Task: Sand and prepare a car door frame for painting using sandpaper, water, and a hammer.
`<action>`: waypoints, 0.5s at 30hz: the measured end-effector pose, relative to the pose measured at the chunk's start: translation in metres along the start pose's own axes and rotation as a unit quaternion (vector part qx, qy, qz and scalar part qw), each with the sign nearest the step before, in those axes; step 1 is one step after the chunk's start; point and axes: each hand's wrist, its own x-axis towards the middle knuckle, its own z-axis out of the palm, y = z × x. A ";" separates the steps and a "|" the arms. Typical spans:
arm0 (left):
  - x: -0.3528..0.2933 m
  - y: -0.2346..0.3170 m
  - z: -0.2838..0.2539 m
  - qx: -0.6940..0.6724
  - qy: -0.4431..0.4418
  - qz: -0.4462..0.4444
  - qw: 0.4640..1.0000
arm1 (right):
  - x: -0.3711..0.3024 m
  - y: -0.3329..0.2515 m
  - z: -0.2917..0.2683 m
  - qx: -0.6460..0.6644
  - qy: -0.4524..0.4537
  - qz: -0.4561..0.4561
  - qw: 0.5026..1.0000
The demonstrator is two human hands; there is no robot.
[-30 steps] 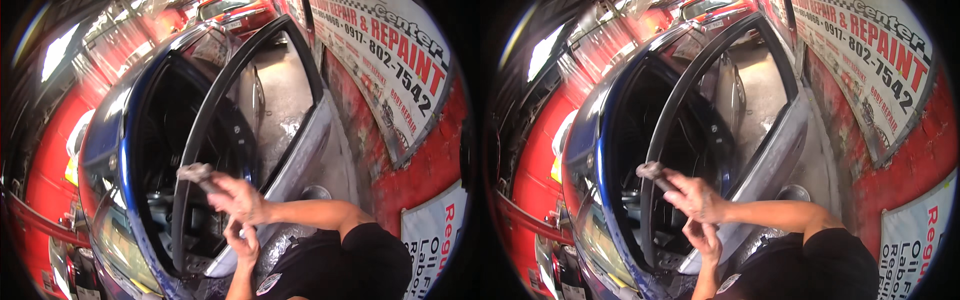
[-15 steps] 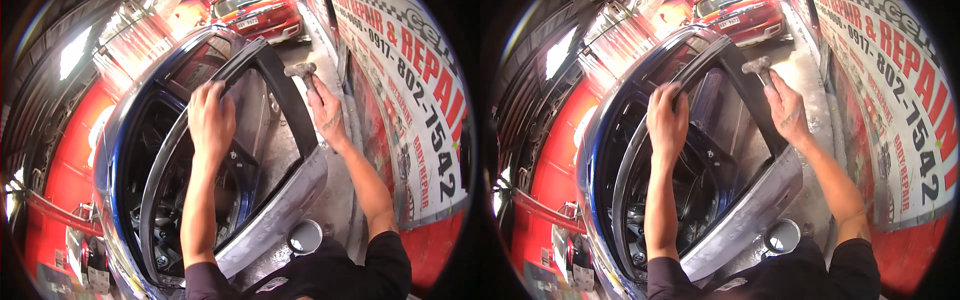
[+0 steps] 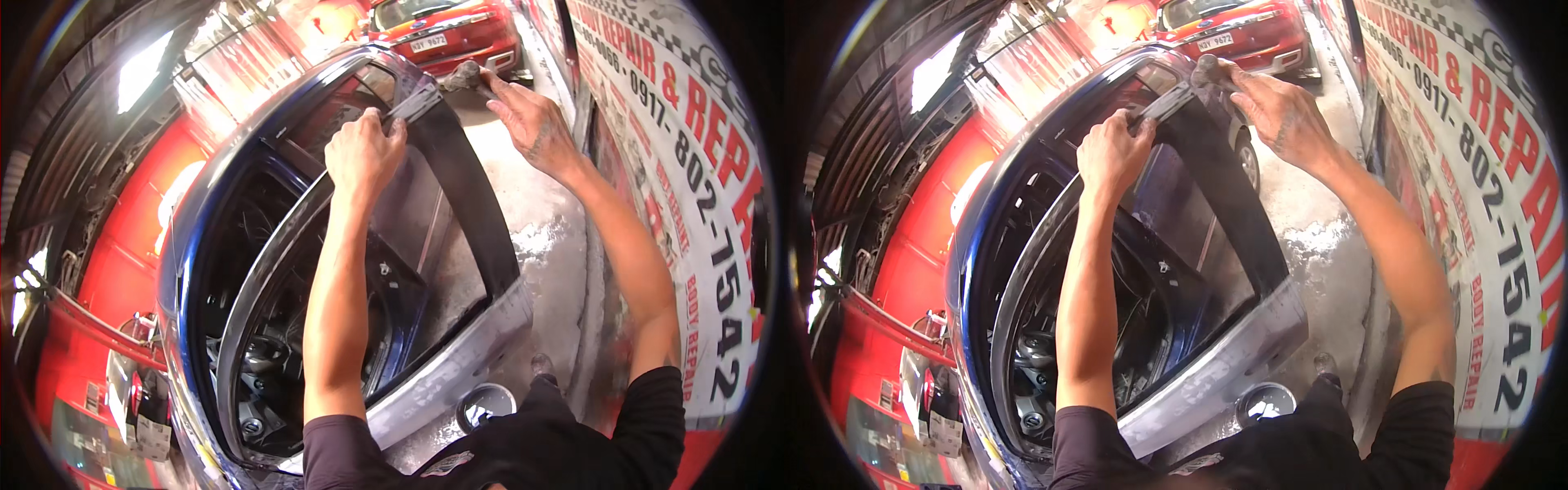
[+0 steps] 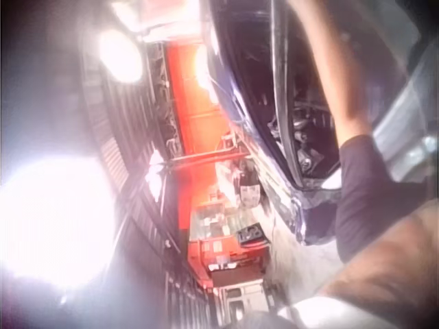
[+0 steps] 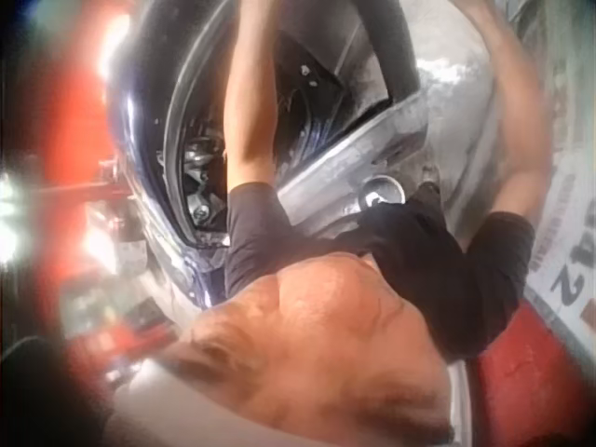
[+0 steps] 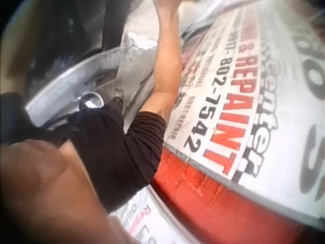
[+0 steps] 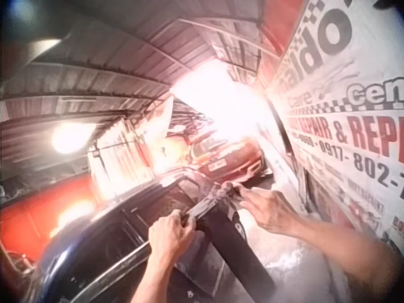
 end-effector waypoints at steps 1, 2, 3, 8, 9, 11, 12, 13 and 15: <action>0.004 0.000 0.005 0.010 -0.025 -0.012 1.000 | 0.007 0.011 0.003 0.011 -0.004 -0.004 1.000; 0.012 0.000 0.012 0.008 -0.022 0.014 1.000 | 0.014 0.024 0.006 0.005 -0.016 -0.023 1.000; 0.014 0.007 0.015 0.016 -0.028 0.002 0.999 | 0.018 0.035 0.010 0.002 -0.030 -0.038 0.999; 0.035 0.032 0.016 0.022 -0.067 -0.034 0.997 | 0.047 0.074 0.038 0.031 0.007 -0.177 0.984; 0.034 0.032 0.017 0.028 -0.071 -0.046 0.996 | 0.051 0.078 0.041 0.044 0.004 -0.180 0.983; 0.037 0.028 0.022 0.031 -0.049 -0.050 0.997 | 0.056 0.086 0.048 0.097 -0.004 -0.193 0.976; 0.037 0.027 0.026 0.024 -0.025 -0.040 0.999 | 0.055 0.090 0.050 0.103 -0.010 -0.197 0.975; 0.039 0.028 0.027 0.027 -0.028 -0.048 0.998 | 0.054 0.094 0.054 0.110 -0.014 -0.198 0.974; 0.043 0.030 0.026 0.022 -0.053 -0.064 0.996 | 0.052 0.101 0.061 0.082 -0.053 -0.203 0.974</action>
